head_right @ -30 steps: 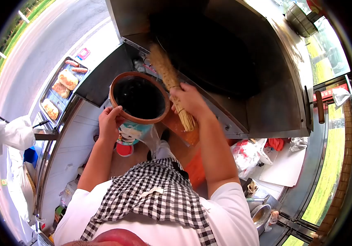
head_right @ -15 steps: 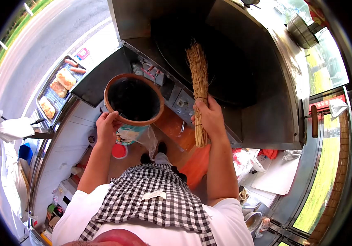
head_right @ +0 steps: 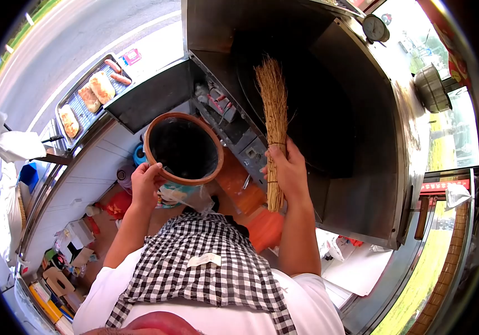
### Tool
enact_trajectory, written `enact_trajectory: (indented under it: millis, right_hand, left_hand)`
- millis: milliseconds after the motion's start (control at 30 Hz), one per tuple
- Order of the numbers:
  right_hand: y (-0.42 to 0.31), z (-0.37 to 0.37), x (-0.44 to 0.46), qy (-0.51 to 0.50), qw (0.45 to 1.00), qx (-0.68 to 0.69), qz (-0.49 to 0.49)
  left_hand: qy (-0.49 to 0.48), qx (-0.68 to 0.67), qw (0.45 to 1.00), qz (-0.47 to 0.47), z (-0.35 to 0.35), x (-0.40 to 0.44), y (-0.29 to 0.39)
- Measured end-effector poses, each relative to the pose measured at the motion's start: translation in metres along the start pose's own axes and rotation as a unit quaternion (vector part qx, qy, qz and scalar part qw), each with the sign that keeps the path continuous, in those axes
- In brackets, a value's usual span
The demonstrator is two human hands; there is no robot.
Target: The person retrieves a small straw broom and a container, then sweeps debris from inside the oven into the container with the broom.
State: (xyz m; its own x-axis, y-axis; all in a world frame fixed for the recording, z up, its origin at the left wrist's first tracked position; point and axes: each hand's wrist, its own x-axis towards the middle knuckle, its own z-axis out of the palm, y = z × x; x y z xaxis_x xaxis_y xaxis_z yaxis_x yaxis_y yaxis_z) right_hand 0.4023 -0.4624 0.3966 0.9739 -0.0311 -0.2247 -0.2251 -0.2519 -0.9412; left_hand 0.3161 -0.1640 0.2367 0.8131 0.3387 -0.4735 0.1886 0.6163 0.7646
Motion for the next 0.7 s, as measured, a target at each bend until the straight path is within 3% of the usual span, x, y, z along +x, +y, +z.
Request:
enact_trajectory:
  millis: [233,367,467,567,600,700]
  right_hand:
    - [-0.006,-0.006,-0.024,-0.011,0.999,0.046,-0.023]
    - [0.013,-0.017,-0.06,-0.019,0.995,0.071,-0.067]
    - [0.032,-0.042,-0.1,0.035,0.997,0.002,-0.062]
    - [0.086,-0.069,-0.135,0.164,0.945,-0.158,-0.236]
    - [0.083,-0.07,-0.159,0.162,0.962,-0.148,-0.162]
    - [0.111,-0.066,-0.212,0.255,0.935,-0.204,-0.14]
  left_hand:
    - [0.012,-0.009,1.0,0.002,0.004,0.004,0.003]
    - [-0.036,0.0,0.999,-0.011,-0.001,0.015,-0.004]
    - [-0.094,-0.003,0.995,-0.017,0.019,0.008,-0.003]
    - [-0.111,0.043,0.991,-0.054,0.022,0.016,-0.018]
    - [-0.112,0.054,0.99,-0.067,0.017,0.023,-0.022]
    - [-0.138,0.087,0.982,-0.094,0.013,0.031,-0.026]
